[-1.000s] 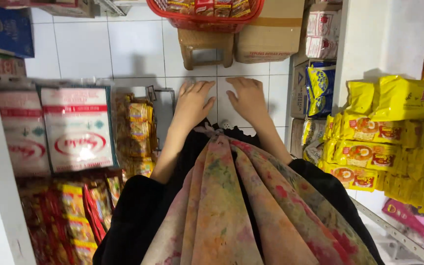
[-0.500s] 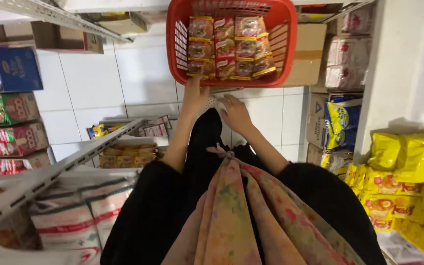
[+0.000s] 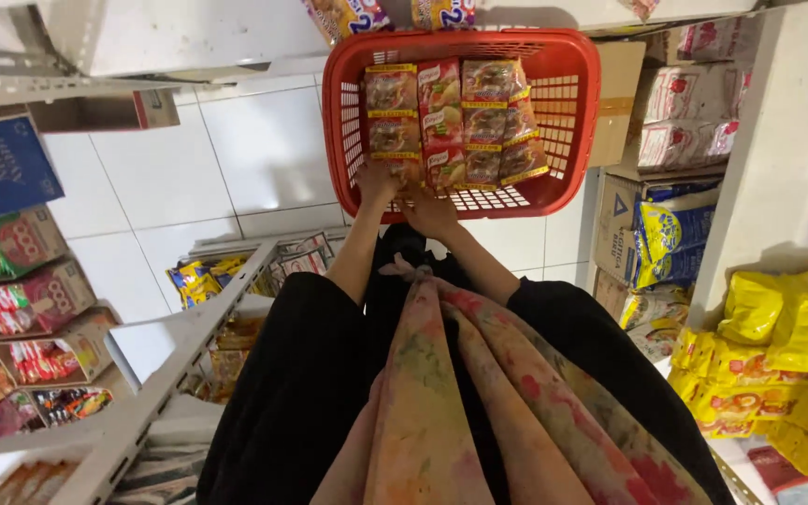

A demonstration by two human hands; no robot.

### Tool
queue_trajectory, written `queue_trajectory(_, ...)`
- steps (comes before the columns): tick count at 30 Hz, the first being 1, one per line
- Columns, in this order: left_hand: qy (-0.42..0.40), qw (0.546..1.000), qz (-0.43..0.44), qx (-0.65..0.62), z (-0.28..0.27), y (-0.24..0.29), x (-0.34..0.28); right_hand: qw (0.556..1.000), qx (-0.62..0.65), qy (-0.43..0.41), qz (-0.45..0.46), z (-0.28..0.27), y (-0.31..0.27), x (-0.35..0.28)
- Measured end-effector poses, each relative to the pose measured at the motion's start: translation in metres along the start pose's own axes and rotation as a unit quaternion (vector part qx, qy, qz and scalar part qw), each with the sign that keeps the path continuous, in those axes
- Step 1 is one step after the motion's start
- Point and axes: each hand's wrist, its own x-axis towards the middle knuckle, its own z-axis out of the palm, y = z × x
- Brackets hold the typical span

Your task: The person takes packets of seasoning and instant noodles from a red basket and places them onto a store shelf, arranging them into stacks.

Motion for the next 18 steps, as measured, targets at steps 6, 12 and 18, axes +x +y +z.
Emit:
queue_trajectory(6,-0.24,0.902,-0.18,-0.31,-0.014,0.004,0.011,0.998,0.008,-0.058,0.035,-0.002,0.006,0.004)
queue_trajectory(12,-0.073,0.952,-0.18,-0.238,-0.03,0.025,-0.014,0.985,0.165,0.005,0.053,0.007,0.029,0.018)
queue_trajectory(18,-0.254,0.872,-0.197,-0.369,-0.049,0.025,-0.007,0.978,0.166,-0.041,0.117,-0.004,0.027,0.024)
